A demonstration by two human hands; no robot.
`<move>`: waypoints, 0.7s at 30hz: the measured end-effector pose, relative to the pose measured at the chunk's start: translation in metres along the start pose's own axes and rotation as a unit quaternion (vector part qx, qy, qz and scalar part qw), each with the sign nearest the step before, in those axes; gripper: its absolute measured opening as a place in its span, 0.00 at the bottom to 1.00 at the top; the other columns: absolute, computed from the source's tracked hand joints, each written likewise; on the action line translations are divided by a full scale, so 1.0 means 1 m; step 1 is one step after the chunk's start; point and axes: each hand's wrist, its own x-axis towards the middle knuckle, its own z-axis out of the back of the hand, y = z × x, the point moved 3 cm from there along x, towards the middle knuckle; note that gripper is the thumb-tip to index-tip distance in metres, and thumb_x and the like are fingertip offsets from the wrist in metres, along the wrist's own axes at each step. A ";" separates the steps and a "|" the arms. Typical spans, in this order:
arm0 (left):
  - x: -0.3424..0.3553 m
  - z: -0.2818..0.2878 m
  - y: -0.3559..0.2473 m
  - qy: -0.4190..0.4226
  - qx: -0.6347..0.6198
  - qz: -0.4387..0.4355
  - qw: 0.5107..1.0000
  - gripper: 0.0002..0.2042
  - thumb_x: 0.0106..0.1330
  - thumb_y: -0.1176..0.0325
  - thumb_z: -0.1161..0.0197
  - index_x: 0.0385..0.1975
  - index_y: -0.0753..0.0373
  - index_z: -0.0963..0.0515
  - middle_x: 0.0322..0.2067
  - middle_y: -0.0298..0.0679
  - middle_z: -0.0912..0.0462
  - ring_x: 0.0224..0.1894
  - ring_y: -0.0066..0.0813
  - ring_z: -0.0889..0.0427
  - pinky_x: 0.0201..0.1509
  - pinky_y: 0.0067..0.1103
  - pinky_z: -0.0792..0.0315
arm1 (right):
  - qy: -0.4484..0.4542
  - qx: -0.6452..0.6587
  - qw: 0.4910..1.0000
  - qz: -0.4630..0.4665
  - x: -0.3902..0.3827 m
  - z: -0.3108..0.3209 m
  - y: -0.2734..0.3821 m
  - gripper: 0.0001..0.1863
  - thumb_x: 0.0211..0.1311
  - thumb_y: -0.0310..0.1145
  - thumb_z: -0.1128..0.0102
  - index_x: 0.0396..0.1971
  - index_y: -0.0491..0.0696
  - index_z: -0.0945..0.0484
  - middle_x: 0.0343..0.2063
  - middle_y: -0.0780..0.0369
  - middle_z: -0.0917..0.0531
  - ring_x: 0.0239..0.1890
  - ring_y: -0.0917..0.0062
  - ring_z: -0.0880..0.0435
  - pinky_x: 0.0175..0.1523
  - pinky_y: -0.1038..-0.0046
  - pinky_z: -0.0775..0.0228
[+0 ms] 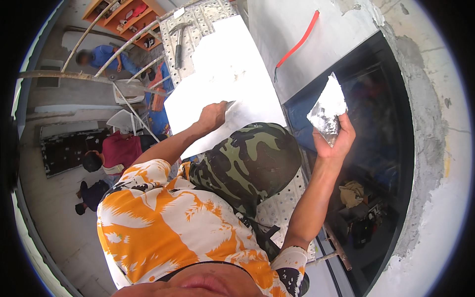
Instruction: The person applies plaster to a ceiling area using a hawk and trowel. They repeatedly scoop plaster from the hawk and smooth it onto the ceiling surface, working along the edge of a window opening.
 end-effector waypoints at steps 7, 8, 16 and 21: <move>0.073 -0.002 -0.009 0.074 0.043 -0.094 0.992 0.17 0.60 0.76 0.49 0.49 0.64 0.22 0.32 0.54 0.17 0.35 0.51 0.17 0.40 0.37 0.22 | -0.067 -0.011 0.997 0.039 -0.011 0.008 0.005 0.13 0.68 0.28 0.52 0.48 0.39 0.25 0.41 0.56 0.15 0.40 0.69 0.14 0.38 0.69 0.17; 0.070 -0.007 -0.010 0.103 0.040 -0.102 0.989 0.18 0.60 0.77 0.49 0.49 0.63 0.22 0.33 0.53 0.16 0.36 0.50 0.17 0.41 0.37 0.22 | -0.095 -0.013 0.994 0.045 -0.012 0.009 0.005 0.13 0.68 0.28 0.52 0.48 0.39 0.25 0.41 0.56 0.15 0.40 0.69 0.14 0.38 0.70 0.17; 0.001 0.011 0.016 0.170 0.068 -0.172 0.968 0.16 0.60 0.76 0.47 0.46 0.61 0.19 0.38 0.43 0.14 0.39 0.44 0.16 0.43 0.35 0.21 | -0.067 0.006 0.997 0.035 -0.011 0.007 0.009 0.14 0.68 0.29 0.52 0.48 0.40 0.24 0.40 0.57 0.15 0.37 0.71 0.14 0.35 0.72 0.18; 0.050 0.021 0.018 0.016 0.087 -0.083 0.993 0.17 0.60 0.76 0.47 0.49 0.61 0.20 0.39 0.47 0.15 0.40 0.44 0.16 0.42 0.34 0.21 | -0.006 0.007 1.000 0.006 -0.011 0.018 0.016 0.16 0.65 0.28 0.50 0.51 0.40 0.24 0.45 0.58 0.16 0.45 0.69 0.15 0.48 0.65 0.20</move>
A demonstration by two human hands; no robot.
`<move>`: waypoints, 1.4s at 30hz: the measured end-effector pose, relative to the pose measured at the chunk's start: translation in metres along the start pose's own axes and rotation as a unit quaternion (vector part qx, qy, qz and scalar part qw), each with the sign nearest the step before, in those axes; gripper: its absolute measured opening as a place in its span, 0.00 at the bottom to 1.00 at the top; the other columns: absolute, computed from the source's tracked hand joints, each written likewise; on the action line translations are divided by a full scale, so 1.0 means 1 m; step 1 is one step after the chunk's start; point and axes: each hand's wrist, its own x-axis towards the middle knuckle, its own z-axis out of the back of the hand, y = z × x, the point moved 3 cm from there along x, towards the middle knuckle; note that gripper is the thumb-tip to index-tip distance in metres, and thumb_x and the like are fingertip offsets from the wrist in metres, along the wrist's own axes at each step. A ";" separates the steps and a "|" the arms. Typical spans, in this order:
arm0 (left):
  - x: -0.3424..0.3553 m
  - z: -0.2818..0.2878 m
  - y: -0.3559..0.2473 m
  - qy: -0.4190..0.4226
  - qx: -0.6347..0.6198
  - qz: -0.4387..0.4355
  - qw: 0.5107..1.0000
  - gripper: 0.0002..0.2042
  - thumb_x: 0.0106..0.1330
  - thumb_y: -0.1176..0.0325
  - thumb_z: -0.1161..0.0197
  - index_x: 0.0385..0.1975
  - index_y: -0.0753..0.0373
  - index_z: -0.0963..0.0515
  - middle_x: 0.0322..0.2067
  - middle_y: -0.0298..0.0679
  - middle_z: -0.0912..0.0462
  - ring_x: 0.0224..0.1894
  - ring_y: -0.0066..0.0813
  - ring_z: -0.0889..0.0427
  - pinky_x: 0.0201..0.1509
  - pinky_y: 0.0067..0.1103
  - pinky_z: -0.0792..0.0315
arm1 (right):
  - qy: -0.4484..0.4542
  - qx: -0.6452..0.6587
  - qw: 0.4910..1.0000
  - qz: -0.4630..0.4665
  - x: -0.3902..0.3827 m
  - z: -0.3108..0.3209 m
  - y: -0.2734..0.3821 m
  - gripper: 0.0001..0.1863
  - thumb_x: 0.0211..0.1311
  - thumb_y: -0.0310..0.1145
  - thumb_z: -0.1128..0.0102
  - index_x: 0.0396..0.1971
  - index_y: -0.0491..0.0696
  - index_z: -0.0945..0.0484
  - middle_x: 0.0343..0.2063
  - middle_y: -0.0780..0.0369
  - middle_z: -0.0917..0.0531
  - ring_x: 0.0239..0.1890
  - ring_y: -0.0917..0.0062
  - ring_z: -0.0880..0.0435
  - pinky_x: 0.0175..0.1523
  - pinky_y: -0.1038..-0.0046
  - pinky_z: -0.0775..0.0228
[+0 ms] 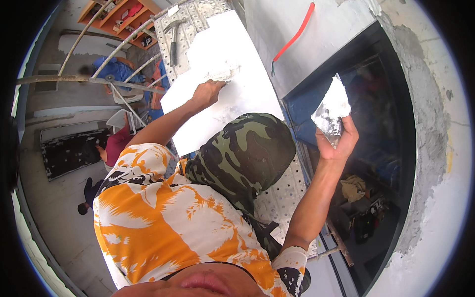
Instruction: The person applies plaster to a ceiling area using a hawk and trowel. They repeatedly scoop plaster from the hawk and smooth it onto the ceiling surface, working along the edge of a window opening.
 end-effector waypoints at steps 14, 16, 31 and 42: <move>-0.036 0.001 -0.019 -0.006 -0.054 -0.039 0.998 0.16 0.59 0.77 0.48 0.45 0.61 0.21 0.36 0.45 0.15 0.43 0.44 0.17 0.43 0.34 0.22 | 0.003 -0.013 0.999 0.050 0.002 -0.006 0.003 0.16 0.69 0.32 0.50 0.52 0.42 0.24 0.46 0.57 0.16 0.46 0.68 0.15 0.46 0.64 0.20; 0.002 0.000 -0.028 -0.013 -0.029 0.013 0.999 0.15 0.58 0.77 0.48 0.44 0.62 0.20 0.35 0.46 0.15 0.42 0.46 0.17 0.42 0.35 0.22 | 0.009 -0.007 0.999 0.036 -0.001 -0.007 0.001 0.16 0.68 0.33 0.50 0.52 0.43 0.24 0.46 0.58 0.16 0.47 0.67 0.15 0.49 0.62 0.20; -0.057 0.010 0.028 -0.061 -0.019 -0.074 0.995 0.17 0.56 0.78 0.46 0.45 0.59 0.19 0.37 0.38 0.14 0.39 0.37 0.16 0.43 0.30 0.21 | 0.048 -0.034 0.996 0.068 -0.019 0.003 0.017 0.17 0.69 0.33 0.52 0.53 0.44 0.24 0.46 0.60 0.16 0.47 0.68 0.16 0.51 0.62 0.23; -0.084 0.017 0.033 0.040 -0.055 0.046 0.997 0.14 0.63 0.71 0.42 0.48 0.56 0.20 0.37 0.44 0.15 0.41 0.42 0.16 0.44 0.31 0.23 | 0.057 -0.043 0.994 0.081 -0.032 0.016 0.022 0.18 0.71 0.35 0.50 0.57 0.45 0.27 0.51 0.61 0.20 0.54 0.68 0.21 0.59 0.61 0.31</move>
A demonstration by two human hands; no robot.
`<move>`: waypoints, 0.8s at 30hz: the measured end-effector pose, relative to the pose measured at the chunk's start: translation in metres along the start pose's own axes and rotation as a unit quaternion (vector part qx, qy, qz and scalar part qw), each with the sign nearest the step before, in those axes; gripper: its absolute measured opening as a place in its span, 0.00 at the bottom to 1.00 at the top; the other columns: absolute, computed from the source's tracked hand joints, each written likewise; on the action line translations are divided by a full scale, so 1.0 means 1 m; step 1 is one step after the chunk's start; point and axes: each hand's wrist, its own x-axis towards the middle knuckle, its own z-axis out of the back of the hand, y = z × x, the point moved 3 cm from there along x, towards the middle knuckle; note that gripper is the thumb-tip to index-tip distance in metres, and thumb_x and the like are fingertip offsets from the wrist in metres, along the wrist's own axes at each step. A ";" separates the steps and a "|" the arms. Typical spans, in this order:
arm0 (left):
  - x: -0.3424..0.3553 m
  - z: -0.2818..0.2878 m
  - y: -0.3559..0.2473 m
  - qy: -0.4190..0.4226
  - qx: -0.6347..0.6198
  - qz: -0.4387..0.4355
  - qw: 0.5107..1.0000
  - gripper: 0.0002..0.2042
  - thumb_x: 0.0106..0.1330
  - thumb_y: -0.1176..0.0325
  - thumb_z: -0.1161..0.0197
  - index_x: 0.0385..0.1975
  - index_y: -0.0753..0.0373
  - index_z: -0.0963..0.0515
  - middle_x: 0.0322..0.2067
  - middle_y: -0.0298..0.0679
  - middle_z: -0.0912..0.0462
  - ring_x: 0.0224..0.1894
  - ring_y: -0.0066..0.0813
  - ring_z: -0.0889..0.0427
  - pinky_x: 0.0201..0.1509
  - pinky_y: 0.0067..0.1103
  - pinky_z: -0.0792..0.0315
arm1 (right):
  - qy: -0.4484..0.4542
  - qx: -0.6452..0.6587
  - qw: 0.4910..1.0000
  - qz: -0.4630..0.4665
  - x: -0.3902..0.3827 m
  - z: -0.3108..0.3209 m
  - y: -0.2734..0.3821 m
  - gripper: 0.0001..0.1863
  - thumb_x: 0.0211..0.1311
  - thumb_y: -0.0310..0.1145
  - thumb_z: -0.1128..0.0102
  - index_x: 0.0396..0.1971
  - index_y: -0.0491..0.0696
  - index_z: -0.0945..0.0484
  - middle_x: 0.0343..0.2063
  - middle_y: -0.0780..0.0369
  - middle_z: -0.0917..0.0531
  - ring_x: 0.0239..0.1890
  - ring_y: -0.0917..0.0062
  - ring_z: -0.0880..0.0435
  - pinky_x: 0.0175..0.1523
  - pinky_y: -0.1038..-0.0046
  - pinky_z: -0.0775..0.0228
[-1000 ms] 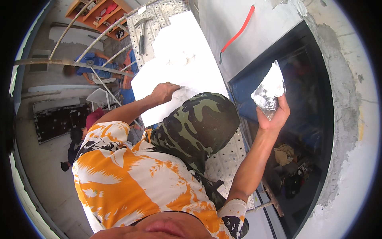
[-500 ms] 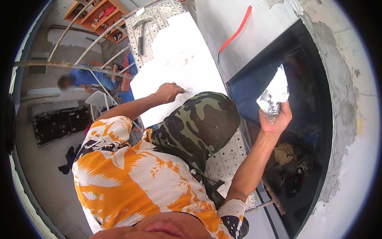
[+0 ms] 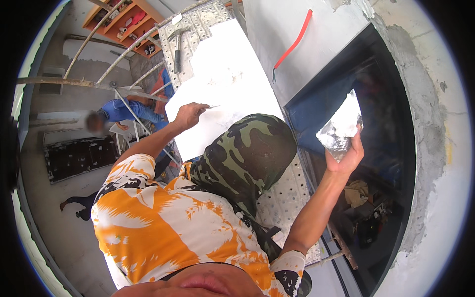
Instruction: The person applies plaster to a ceiling area using a hawk and trowel. They repeatedly scoop plaster from the hawk and smooth it onto the ceiling surface, working along the edge of a window opening.
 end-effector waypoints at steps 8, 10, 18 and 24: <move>0.046 0.103 -0.121 -0.336 -0.756 -0.107 0.552 0.20 0.74 0.60 0.45 0.55 0.70 0.27 0.45 0.36 0.20 0.46 0.21 0.24 0.56 0.21 0.32 | -0.026 0.012 0.999 -0.042 0.033 -0.070 -0.032 0.16 0.72 0.38 0.49 0.53 0.46 0.26 0.49 0.63 0.17 0.49 0.70 0.17 0.56 0.60 0.26; 0.061 0.133 -0.169 -0.371 -0.726 -0.209 0.539 0.23 0.75 0.61 0.47 0.61 0.72 0.33 0.54 0.43 0.24 0.55 0.29 0.25 0.63 0.29 0.34 | -0.041 0.012 0.997 -0.061 0.040 -0.088 -0.049 0.19 0.72 0.37 0.49 0.56 0.42 0.28 0.51 0.58 0.19 0.53 0.66 0.19 0.60 0.56 0.29; 0.085 0.175 -0.284 -0.320 -0.321 -0.531 0.716 0.20 0.55 0.82 0.37 0.50 0.66 0.21 0.52 0.46 0.19 0.51 0.47 0.20 0.55 0.35 0.27 | -0.038 0.039 0.998 0.011 0.032 -0.102 -0.026 0.17 0.70 0.35 0.49 0.53 0.42 0.27 0.48 0.58 0.18 0.48 0.68 0.17 0.58 0.59 0.27; 0.094 0.161 -0.285 -0.298 -0.223 -0.551 0.747 0.20 0.54 0.83 0.38 0.49 0.63 0.20 0.49 0.44 0.18 0.49 0.42 0.19 0.49 0.32 0.27 | -0.014 0.019 0.999 0.041 0.004 -0.084 0.015 0.16 0.71 0.34 0.50 0.52 0.42 0.26 0.45 0.58 0.17 0.46 0.69 0.16 0.56 0.62 0.25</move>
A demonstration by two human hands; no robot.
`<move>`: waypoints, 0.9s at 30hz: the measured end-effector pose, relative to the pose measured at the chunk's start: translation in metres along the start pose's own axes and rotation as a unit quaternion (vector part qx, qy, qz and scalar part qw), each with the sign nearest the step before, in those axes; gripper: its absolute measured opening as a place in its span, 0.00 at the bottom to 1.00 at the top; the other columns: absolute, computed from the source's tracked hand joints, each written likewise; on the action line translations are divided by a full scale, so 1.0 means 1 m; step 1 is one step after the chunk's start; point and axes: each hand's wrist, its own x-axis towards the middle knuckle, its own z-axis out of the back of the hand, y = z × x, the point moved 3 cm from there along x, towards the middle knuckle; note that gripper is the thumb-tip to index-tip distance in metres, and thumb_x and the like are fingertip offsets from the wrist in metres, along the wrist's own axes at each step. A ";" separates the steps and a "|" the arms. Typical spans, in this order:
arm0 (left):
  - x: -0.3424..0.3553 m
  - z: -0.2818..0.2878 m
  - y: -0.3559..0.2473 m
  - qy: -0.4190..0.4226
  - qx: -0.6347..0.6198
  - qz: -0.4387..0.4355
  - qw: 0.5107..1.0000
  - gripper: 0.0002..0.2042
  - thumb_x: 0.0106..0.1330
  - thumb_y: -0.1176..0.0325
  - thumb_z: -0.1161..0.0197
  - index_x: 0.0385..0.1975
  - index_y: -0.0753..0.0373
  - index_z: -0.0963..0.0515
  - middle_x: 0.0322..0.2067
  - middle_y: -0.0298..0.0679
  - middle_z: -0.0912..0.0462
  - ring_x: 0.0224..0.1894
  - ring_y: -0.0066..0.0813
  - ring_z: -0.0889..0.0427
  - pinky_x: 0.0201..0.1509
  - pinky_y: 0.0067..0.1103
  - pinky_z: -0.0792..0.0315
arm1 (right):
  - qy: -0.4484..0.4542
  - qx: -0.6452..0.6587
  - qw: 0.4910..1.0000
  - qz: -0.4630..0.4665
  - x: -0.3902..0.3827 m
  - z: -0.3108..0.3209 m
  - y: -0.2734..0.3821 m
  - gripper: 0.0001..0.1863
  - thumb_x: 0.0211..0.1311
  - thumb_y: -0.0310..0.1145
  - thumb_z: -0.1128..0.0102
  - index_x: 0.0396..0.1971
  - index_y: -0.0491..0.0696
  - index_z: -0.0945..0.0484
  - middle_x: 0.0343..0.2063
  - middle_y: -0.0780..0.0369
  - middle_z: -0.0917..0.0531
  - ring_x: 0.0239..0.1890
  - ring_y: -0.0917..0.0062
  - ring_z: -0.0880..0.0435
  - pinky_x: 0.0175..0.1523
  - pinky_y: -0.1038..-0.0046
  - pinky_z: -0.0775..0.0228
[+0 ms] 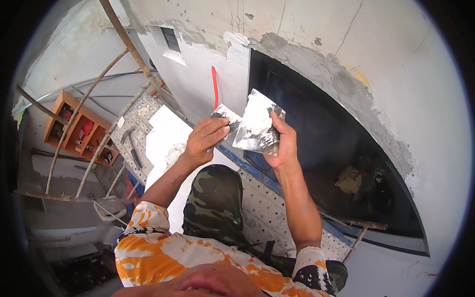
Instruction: The person applies plaster to a ceiling area using a hawk and trowel. They repeatedly scoop plaster from the hawk and smooth it onto the ceiling surface, working along the edge of a window opening.
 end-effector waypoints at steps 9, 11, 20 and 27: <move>0.028 -0.018 0.019 -0.219 -0.514 0.532 0.636 0.15 0.77 0.63 0.53 0.50 0.67 0.26 0.42 0.40 0.18 0.42 0.29 0.17 0.51 0.28 0.22 | -0.076 -0.110 0.970 0.203 -0.045 -0.020 0.062 0.24 0.75 0.46 0.55 0.59 0.43 0.31 0.53 0.60 0.21 0.52 0.70 0.19 0.59 0.63 0.28; 0.047 -0.026 0.001 -0.197 -0.570 0.558 0.570 0.15 0.76 0.65 0.55 0.52 0.66 0.27 0.44 0.40 0.18 0.43 0.30 0.16 0.52 0.32 0.22 | -0.051 -0.187 0.923 0.332 -0.061 -0.033 0.068 0.26 0.75 0.47 0.55 0.60 0.41 0.33 0.52 0.59 0.22 0.52 0.70 0.20 0.60 0.65 0.30; 0.081 -0.046 -0.060 -0.068 -0.636 0.628 0.444 0.18 0.78 0.61 0.61 0.55 0.67 0.30 0.47 0.47 0.20 0.49 0.39 0.18 0.55 0.37 0.23 | 0.084 -0.670 0.601 0.429 -0.115 -0.057 0.036 0.28 0.54 0.21 0.36 0.58 0.51 0.24 0.51 0.52 0.29 0.51 0.57 0.28 0.56 0.65 0.33; 0.067 -0.059 -0.064 -0.075 -0.631 0.632 0.444 0.19 0.76 0.62 0.56 0.55 0.71 0.30 0.49 0.51 0.20 0.49 0.41 0.17 0.55 0.37 0.23 | 0.067 -0.679 0.585 0.438 -0.137 -0.024 0.045 0.30 0.52 0.17 0.40 0.58 0.53 0.23 0.50 0.53 0.27 0.52 0.58 0.27 0.57 0.63 0.34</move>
